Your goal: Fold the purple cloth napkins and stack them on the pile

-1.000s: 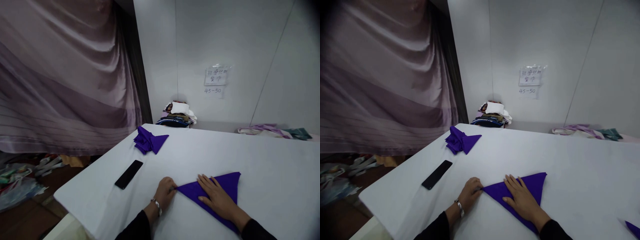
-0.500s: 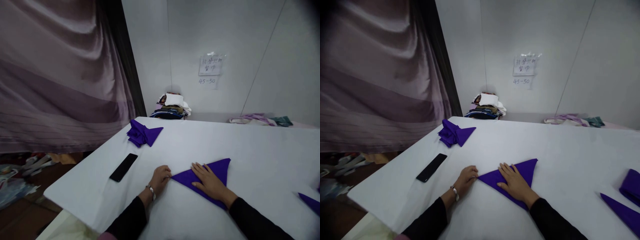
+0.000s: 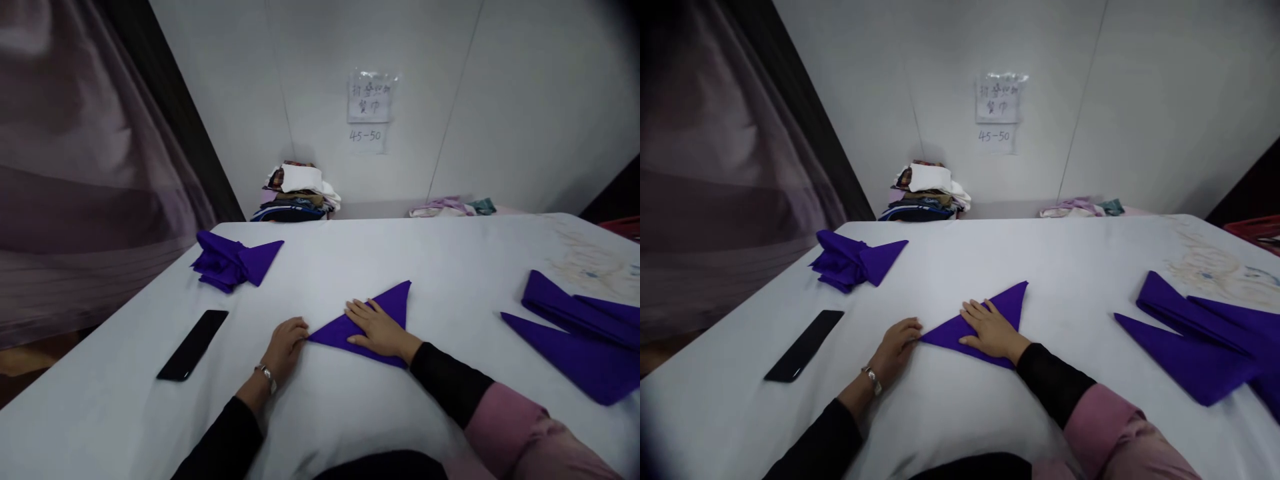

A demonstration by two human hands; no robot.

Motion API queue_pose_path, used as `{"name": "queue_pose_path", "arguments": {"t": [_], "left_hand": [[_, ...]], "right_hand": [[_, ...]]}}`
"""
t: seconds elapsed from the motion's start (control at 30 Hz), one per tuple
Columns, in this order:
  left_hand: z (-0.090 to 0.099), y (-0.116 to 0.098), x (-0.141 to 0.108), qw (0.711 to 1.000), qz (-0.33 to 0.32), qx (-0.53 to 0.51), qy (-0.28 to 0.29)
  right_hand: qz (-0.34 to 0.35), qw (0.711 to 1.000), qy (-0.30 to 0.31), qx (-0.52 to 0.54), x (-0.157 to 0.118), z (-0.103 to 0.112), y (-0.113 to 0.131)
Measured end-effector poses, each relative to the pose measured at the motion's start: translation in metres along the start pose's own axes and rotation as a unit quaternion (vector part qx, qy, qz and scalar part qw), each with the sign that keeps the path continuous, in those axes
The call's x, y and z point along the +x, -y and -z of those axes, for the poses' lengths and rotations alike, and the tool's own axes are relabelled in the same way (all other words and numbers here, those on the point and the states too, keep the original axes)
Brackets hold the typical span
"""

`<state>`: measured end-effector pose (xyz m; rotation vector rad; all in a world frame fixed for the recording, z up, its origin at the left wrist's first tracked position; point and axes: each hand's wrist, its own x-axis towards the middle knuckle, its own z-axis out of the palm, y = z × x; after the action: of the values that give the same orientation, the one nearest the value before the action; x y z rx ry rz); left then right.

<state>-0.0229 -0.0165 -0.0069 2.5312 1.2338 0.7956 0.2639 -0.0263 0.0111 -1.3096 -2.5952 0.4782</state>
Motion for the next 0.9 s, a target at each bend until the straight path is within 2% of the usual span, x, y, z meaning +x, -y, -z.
{"name": "queue_pose_path", "arguments": {"t": [0.13, 0.3, 0.4, 0.47, 0.57, 0.63, 0.7, 0.8, 0.9], "left_hand": [[0.005, -0.003, 0.001, 0.999, -0.011, 0.033, 0.005], [0.013, -0.007, 0.003, 0.994, 0.009, 0.111, 0.014], [0.011, -0.021, 0.013, 0.991, 0.025, 0.131, -0.034], [0.003, -0.039, 0.023, 0.992, 0.002, 0.119, -0.039], [-0.019, -0.066, 0.034, 0.991, -0.059, 0.111, 0.045], [-0.035, -0.077, 0.036, 0.985, -0.065, 0.118, 0.108], [-0.047, -0.079, 0.035, 0.979, -0.051, 0.129, 0.148], [-0.055, -0.073, 0.03, 0.975, -0.036, 0.144, 0.167], [-0.055, -0.069, 0.028, 0.974, -0.041, 0.149, 0.166]], "right_hand": [[0.004, 1.0, -0.005, 0.0, 0.0, 0.0, -0.001], [0.004, 1.0, -0.007, -0.001, 0.0, 0.001, 0.0], [0.005, 1.0, -0.008, -0.001, 0.0, 0.001, 0.0], [0.006, 1.0, -0.012, -0.004, 0.0, 0.0, 0.0], [0.004, 1.0, -0.017, -0.01, 0.0, -0.001, -0.001], [0.006, 1.0, -0.017, -0.011, 0.0, -0.001, -0.001], [0.007, 1.0, -0.017, -0.007, 0.0, -0.001, 0.0], [0.011, 1.0, -0.014, 0.001, 0.001, -0.001, 0.0], [0.012, 1.0, -0.016, -0.003, -0.001, 0.001, -0.008]]}}
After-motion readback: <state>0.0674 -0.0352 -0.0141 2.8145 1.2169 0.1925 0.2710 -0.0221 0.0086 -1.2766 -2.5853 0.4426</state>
